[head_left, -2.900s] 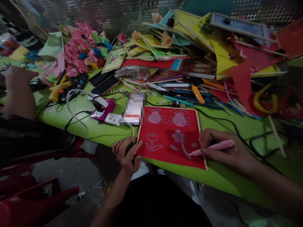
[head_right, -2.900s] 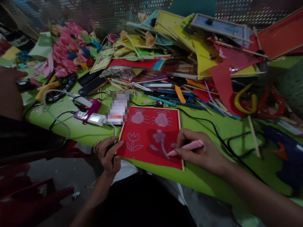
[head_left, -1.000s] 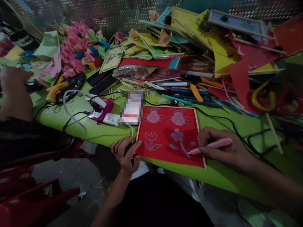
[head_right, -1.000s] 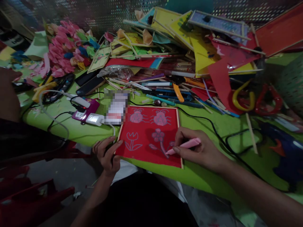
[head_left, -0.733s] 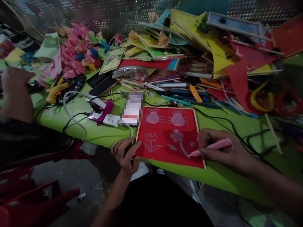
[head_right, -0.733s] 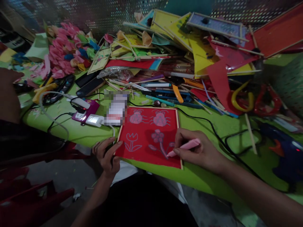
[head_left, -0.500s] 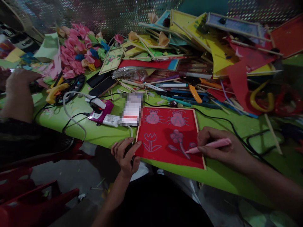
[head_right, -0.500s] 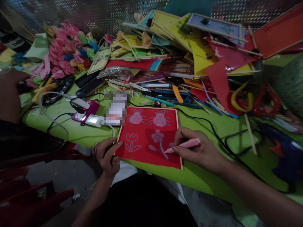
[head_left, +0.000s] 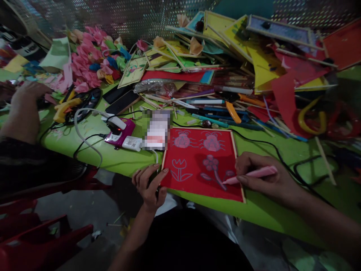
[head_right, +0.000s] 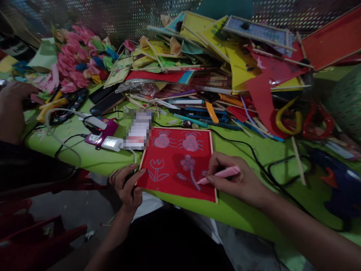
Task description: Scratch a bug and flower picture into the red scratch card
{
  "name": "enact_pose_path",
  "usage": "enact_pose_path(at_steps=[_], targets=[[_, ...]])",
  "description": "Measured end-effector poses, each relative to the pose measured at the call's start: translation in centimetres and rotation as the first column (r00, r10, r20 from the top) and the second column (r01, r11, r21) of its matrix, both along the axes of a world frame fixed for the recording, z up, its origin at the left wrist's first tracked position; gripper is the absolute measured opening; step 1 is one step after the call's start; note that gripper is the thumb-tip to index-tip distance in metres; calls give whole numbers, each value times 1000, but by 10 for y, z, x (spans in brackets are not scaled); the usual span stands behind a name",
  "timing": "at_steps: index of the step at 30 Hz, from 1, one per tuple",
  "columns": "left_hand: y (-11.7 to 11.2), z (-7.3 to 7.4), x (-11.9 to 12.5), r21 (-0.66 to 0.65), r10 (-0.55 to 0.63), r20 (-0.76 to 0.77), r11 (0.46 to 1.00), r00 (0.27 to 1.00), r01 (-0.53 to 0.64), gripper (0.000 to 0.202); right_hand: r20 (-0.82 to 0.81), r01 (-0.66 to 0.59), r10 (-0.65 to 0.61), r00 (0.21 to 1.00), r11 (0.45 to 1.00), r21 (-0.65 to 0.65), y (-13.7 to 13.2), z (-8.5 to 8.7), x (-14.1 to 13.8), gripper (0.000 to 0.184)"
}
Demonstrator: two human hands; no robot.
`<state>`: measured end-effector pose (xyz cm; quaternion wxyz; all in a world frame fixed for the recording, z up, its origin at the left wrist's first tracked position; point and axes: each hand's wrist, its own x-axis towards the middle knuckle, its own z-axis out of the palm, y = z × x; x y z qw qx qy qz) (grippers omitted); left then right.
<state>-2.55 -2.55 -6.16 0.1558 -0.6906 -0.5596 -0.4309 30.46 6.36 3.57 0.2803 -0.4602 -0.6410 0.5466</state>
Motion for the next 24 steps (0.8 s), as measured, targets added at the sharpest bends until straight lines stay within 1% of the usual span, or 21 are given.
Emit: enact_pose_path(at_steps=[6,11,14,18,24], targets=[[-1,0,-1,-16,-2,-2,1000,1000,2,47,4,48,-48,999,999,18,0,1,-3,37],[-1,0,-1,-14,-7,-10,1000,1000,7,46,-8,-5,5,1000,1000,28,2,-2,-1,29],[0,1,0,-7,-10,-13,1000,1000,10,46,-2,2,-2,1000,999,32,4,-3,-1,27],[-1,1,-1,-3,-11,-13,1000,1000,11,45,7,-3,2,1000,996,84,6,-5,-2,24],[-2,-4,-3,-17,-8,-7,1000,1000,8,45,19,-8,6,1000,995,102,6,-7,0,22]])
